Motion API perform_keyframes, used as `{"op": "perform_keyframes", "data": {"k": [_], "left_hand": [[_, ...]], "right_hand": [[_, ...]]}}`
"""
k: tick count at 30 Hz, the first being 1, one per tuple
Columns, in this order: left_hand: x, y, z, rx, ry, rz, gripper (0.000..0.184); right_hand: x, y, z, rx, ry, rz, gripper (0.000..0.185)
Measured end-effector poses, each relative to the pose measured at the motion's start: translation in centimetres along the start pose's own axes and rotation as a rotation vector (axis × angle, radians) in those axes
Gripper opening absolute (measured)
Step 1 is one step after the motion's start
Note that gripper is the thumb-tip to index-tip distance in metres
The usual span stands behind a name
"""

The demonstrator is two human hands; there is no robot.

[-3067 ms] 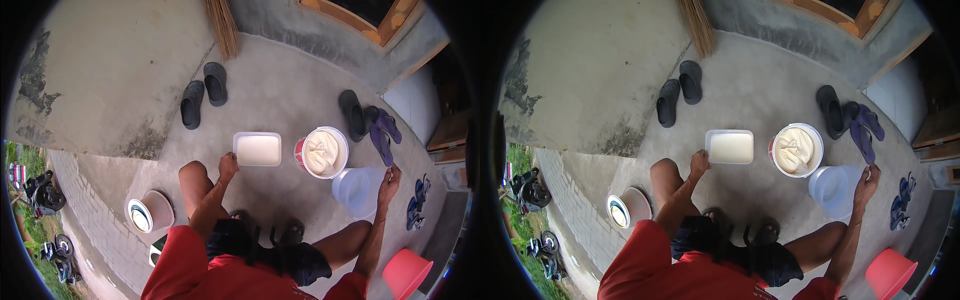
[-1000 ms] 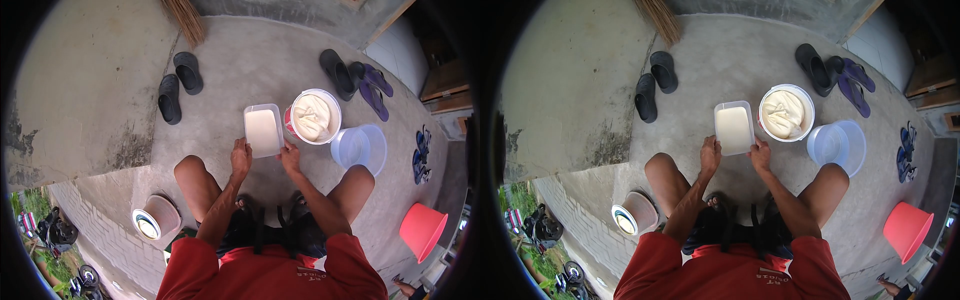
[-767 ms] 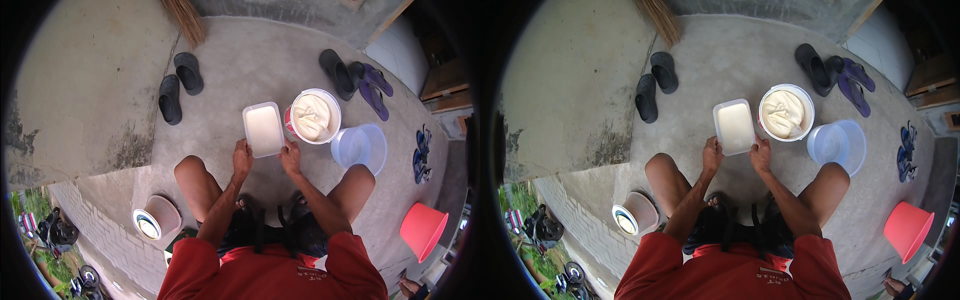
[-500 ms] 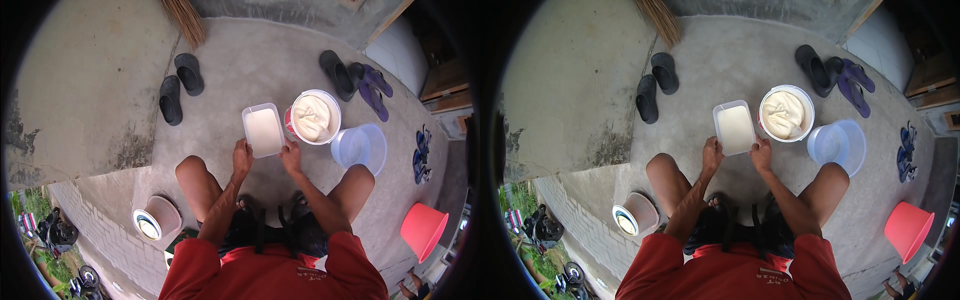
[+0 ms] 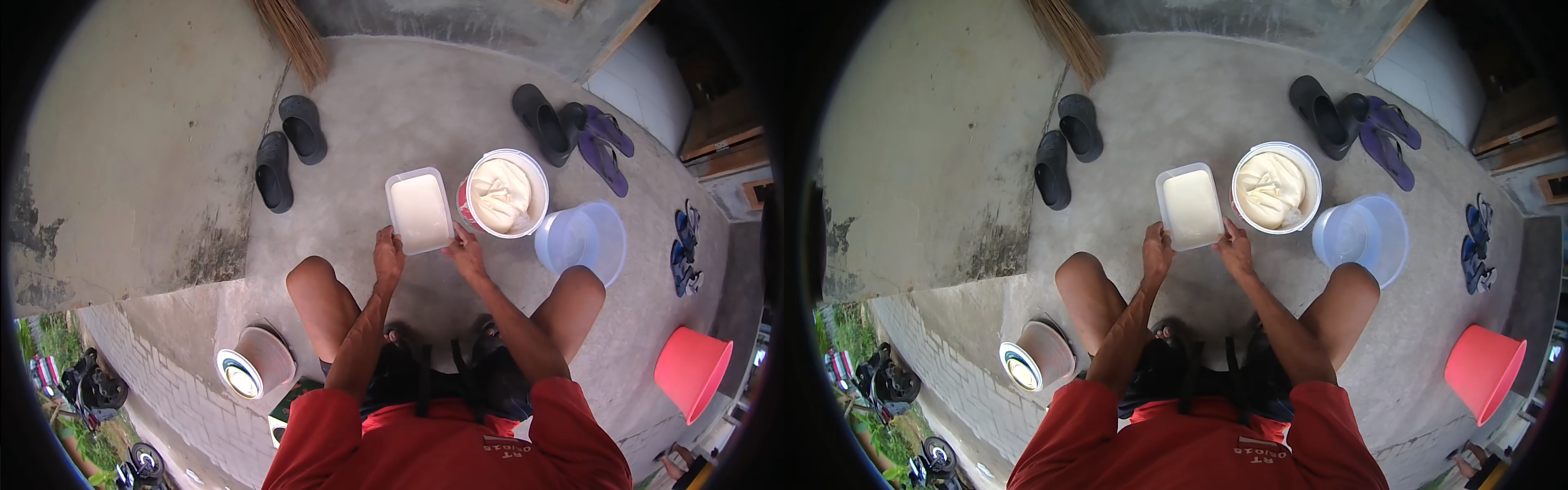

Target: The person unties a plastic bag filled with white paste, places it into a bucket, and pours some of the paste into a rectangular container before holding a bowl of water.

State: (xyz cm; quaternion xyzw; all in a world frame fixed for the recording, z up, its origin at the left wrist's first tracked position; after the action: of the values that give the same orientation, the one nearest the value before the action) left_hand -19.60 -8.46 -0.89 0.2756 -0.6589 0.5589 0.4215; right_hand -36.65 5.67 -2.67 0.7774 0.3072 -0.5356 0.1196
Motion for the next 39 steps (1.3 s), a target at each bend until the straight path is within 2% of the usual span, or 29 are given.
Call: {"op": "perform_keyframes", "data": {"k": [1, 3, 4, 6, 9, 11, 12, 14, 15, 16, 18, 19, 21, 24, 26, 27, 29, 33, 37, 39], "left_hand": [[0.4, -0.3, -0.2, -0.005, 0.001, -0.001, 0.027], [2.7, -2.0, 0.0, 0.053, 0.037, 0.314, 0.034], [4.0, -3.0, 0.5, 0.078, 0.033, 0.259, 0.037], [7.4, -5.9, 2.2, 0.056, 0.068, 0.196, 0.039], [11.8, -10.9, 5.1, -0.026, 0.296, 0.254, 0.037], [12.6, -14.5, 6.2, -0.071, 0.373, 0.379, 0.034], [11.8, -15.8, 6.5, -0.109, 0.354, 0.412, 0.032], [10.8, -17.4, 5.7, -0.143, 0.327, 0.447, 0.032], [10.4, -17.6, 4.8, -0.169, 0.352, 0.566, 0.033], [10.1, -17.6, 4.4, -0.190, 0.376, 0.686, 0.034], [10.4, -17.2, 4.9, -0.193, 0.347, 0.671, 0.031], [10.4, -17.0, 5.0, -0.195, 0.307, 0.662, 0.029], [10.1, -17.1, 5.6, -0.170, 0.259, 0.649, 0.027], [10.0, -16.7, 6.0, -0.194, 0.347, 0.628, 0.024], [9.8, -16.4, 6.4, -0.235, 0.301, 0.682, 0.024], [9.9, -16.2, 6.5, -0.227, 0.293, 0.675, 0.024], [9.6, -15.9, 6.5, -0.242, 0.268, 0.752, 0.024], [9.6, -15.2, 6.7, -0.264, 0.258, 0.792, 0.025], [9.4, -14.8, 6.9, -0.263, 0.283, 0.805, 0.025], [9.2, -14.9, 6.8, -0.249, 0.283, 0.825, 0.025]], "right_hand": [[-0.7, -0.1, -0.9, 0.005, 0.002, 0.000, 0.038], [-2.7, -1.1, -3.8, 0.046, 0.368, -0.120, 0.034], [-5.5, -2.1, -4.7, 0.056, 0.366, -0.117, 0.034], [-10.5, -1.0, -7.6, -0.494, 0.245, -0.566, 0.035], [-16.3, -4.1, -6.7, -0.508, 0.132, -0.573, 0.033], [-20.0, -8.6, -3.7, -0.231, 0.037, -0.593, 0.036], [-22.9, -10.9, -2.4, -0.064, -0.109, -0.692, 0.037], [-23.9, -15.3, 1.5, 0.339, -0.462, -0.807, 0.030], [-23.2, -16.5, 3.0, 0.429, -0.561, -0.914, 0.029], [-22.0, -17.1, 4.3, 0.434, -0.564, -0.915, 0.029], [-18.5, -17.0, 7.2, 0.236, -0.418, -1.144, 0.028], [-17.3, -16.9, 8.0, 0.205, -0.368, -1.096, 0.028], [-17.4, -17.2, 8.7, 0.239, -0.384, -1.069, 0.027], [-17.3, -18.0, 10.3, 0.265, -0.409, -1.053, 0.029], [-16.9, -17.9, 11.2, 0.074, -0.238, -0.960, 0.029], [-17.5, -18.1, 11.4, 0.069, -0.248, -0.969, 0.029], [-18.1, -18.3, 10.0, -0.058, 0.126, -0.764, 0.033], [-16.9, -18.7, 10.9, -0.089, 0.095, -0.585, 0.044], [-17.6, -18.8, 11.2, -0.050, 0.049, -0.657, 0.046], [-19.4, -18.7, 11.9, 0.099, -0.407, -0.889, 0.055]]}}
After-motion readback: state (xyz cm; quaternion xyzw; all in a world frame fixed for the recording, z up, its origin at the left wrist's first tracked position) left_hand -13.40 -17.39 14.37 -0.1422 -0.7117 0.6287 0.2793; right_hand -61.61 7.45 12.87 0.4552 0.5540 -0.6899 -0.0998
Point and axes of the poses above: each hand's wrist, its own z-axis towards the middle knuckle, its own y-axis out of the palm, x = y × z, the point moved 7 cm from there along z, towards the middle knuckle, and after that the axes turned 10 degrees about x, right-handed, at the moved point
